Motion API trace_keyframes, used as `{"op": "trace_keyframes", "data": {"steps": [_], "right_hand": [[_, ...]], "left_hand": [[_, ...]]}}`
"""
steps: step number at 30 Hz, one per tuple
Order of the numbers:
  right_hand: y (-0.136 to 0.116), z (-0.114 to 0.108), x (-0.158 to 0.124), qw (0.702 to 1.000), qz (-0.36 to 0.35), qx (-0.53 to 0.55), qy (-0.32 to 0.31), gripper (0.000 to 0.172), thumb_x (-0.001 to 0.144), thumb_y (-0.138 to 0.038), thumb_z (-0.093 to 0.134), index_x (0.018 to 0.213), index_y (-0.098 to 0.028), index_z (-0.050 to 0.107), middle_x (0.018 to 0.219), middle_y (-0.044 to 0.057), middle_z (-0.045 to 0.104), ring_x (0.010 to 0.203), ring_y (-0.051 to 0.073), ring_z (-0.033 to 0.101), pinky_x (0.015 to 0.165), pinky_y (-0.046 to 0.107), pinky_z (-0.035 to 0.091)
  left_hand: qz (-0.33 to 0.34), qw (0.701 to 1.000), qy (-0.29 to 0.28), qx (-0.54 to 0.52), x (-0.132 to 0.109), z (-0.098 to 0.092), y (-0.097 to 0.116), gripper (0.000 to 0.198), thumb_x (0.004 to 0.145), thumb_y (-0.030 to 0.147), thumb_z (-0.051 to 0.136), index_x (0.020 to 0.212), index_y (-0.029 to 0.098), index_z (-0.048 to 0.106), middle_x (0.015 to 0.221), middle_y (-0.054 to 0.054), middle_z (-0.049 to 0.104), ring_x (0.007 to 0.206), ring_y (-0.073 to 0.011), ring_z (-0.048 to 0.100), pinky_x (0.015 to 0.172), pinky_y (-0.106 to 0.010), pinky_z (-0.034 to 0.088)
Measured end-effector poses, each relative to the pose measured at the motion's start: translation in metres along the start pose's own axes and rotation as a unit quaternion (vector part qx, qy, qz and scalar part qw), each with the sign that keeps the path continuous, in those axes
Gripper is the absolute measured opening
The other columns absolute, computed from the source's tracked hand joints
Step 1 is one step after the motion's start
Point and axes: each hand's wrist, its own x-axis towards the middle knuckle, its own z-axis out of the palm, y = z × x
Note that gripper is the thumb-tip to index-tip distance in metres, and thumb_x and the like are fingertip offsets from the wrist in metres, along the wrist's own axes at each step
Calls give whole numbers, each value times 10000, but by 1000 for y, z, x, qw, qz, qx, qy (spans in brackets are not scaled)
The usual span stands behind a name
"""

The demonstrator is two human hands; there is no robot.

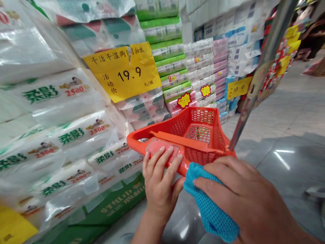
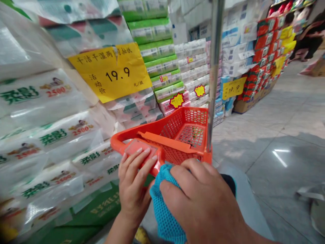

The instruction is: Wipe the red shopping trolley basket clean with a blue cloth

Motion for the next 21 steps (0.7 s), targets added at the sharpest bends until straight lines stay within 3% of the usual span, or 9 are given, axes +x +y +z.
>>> {"op": "trace_keyframes", "data": {"steps": [4, 8, 12, 15, 18, 21], "right_hand": [[1, -11, 19, 996, -1, 0, -92, 186, 883, -303, 517, 904, -244, 692, 878, 71, 707, 792, 234, 630, 703, 371, 538], [5, -14, 27, 991, -9, 14, -135, 138, 883, -324, 573, 889, -256, 693, 856, 65, 711, 748, 213, 636, 643, 322, 533], [1, 3, 25, 995, 8, 18, -100, 127, 894, -244, 570, 891, -261, 696, 818, 56, 694, 727, 203, 622, 630, 310, 508], [2, 0, 21, 993, 14, 67, -93, 132, 893, -222, 567, 931, -255, 689, 858, 51, 697, 774, 199, 636, 663, 313, 523], [22, -10, 5, 991, 48, 108, -67, 181, 883, -215, 599, 1035, -256, 688, 971, 56, 719, 857, 189, 671, 726, 293, 553], [58, -5, -27, 986, 115, 119, 27, 178, 865, -215, 639, 1028, -254, 701, 955, 52, 727, 853, 196, 694, 737, 286, 569]], "left_hand": [[22, 999, 13, -42, 3, -1, -5, 390, 964, 448, 550, 1281, 238, 635, 1280, -96, 657, 1265, -248, 520, 1205, -502, 273], [54, 997, 14, -47, 3, 2, -30, 544, 898, 585, 571, 1283, 204, 618, 1305, -133, 631, 1312, -273, 497, 1221, -503, 241], [21, 998, 30, -46, 1, 9, -47, 660, 869, 689, 507, 1279, 180, 598, 1318, -167, 609, 1347, -317, 471, 1229, -585, 172], [4, 998, 30, -56, 0, 9, -54, 635, 900, 677, 468, 1288, 190, 590, 1313, -158, 617, 1346, -312, 481, 1231, -590, 167], [-23, 997, 30, -68, 0, 6, -54, 562, 949, 619, 438, 1288, 197, 592, 1316, -149, 624, 1348, -309, 486, 1230, -593, 169], [-83, 993, 46, -63, 1, 1, -31, 445, 977, 522, 470, 1263, 207, 600, 1325, -138, 622, 1363, -306, 458, 1224, -591, 177]]}}
